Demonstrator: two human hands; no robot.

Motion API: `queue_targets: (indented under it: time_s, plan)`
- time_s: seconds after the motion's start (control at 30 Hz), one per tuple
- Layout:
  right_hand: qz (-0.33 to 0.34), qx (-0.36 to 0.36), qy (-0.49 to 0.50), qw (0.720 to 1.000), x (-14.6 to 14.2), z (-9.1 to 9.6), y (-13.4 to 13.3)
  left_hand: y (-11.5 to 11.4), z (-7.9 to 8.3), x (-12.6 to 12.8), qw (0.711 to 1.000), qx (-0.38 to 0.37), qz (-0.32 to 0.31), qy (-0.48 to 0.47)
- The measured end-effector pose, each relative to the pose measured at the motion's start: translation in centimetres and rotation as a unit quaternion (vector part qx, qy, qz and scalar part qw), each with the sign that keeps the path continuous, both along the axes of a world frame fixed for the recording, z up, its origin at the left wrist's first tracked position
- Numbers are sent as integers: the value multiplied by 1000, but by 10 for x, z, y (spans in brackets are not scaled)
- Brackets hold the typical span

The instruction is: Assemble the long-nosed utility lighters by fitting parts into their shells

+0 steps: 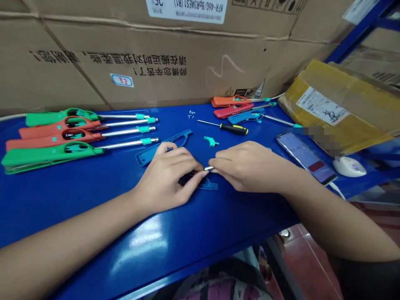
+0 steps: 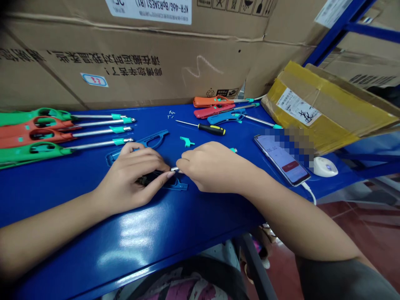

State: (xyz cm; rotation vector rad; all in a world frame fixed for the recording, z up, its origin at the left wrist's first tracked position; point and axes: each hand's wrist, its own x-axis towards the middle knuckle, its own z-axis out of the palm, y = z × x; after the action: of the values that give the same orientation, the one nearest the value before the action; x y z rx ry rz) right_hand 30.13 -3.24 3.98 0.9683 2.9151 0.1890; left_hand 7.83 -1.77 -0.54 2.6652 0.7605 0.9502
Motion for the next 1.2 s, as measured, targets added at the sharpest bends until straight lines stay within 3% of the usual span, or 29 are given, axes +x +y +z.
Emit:
queue_targets:
  time_s: [0.63, 1.2]
  plan:
    - [-18, -8, -38, 999, -9, -5, -4, 3, -4, -1, 1000, 24, -14, 12]
    - [-72, -24, 90, 993, -9, -5, -2, -5, 3, -1, 998, 46, -26, 29]
